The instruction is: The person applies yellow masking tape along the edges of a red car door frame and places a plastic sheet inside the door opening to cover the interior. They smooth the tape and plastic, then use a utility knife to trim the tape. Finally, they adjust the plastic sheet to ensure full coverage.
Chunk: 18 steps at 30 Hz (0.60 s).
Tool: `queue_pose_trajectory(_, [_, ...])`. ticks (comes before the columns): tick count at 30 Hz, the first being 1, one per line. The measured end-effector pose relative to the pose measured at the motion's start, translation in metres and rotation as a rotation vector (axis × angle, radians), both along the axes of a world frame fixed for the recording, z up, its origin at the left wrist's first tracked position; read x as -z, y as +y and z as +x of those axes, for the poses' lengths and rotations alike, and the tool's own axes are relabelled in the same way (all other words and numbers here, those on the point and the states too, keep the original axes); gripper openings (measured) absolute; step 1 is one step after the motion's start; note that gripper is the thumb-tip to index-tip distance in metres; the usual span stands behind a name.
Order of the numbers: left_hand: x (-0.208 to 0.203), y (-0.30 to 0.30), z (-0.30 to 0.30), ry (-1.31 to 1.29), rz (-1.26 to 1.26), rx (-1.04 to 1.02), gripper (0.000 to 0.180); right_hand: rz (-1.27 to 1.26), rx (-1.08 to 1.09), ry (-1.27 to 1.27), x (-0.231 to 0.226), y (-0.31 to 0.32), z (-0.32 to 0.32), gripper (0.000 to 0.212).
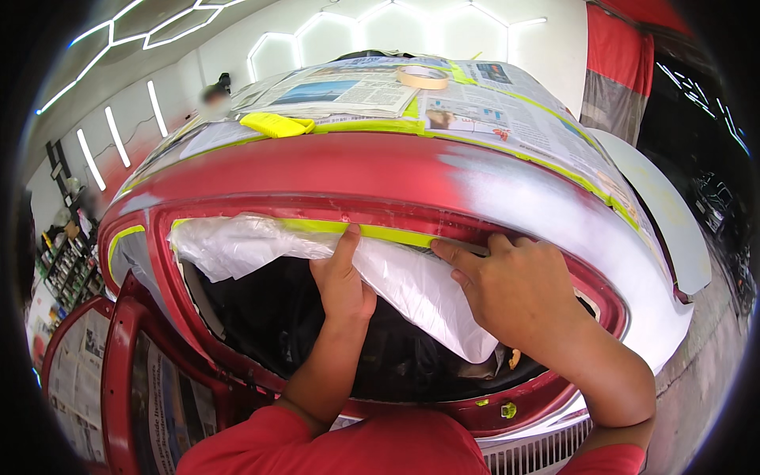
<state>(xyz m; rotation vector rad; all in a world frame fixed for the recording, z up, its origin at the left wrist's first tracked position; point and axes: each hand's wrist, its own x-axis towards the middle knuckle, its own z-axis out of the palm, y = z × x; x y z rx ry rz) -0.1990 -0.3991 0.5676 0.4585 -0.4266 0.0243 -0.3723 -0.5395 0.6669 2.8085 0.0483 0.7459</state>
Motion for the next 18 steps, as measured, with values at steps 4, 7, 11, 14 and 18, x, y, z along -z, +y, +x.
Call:
queue_pose_trajectory(4, [0.000,-0.006,-0.009,-0.025,0.021,-0.013,0.052,-0.028,0.005,0.030,-0.004,-0.001,0.000,0.035])
queue_pose_trajectory(7, [0.002,-0.014,-0.013,-0.010,0.037,-0.018,0.052,-0.020,-0.017,0.026,-0.004,-0.002,0.000,0.036])
queue_pose_trajectory(11, [0.001,-0.019,-0.018,-0.015,0.044,0.014,0.054,0.015,-0.044,0.005,0.002,-0.006,0.002,0.038])
queue_pose_trajectory(14, [0.000,-0.020,-0.016,-0.035,0.053,0.008,0.055,-0.007,-0.012,0.039,-0.003,-0.005,0.002,0.039])
queue_pose_trajectory(18, [0.004,-0.022,-0.013,-0.043,0.048,-0.001,0.053,-0.016,-0.002,0.051,-0.003,-0.006,0.002,0.038])
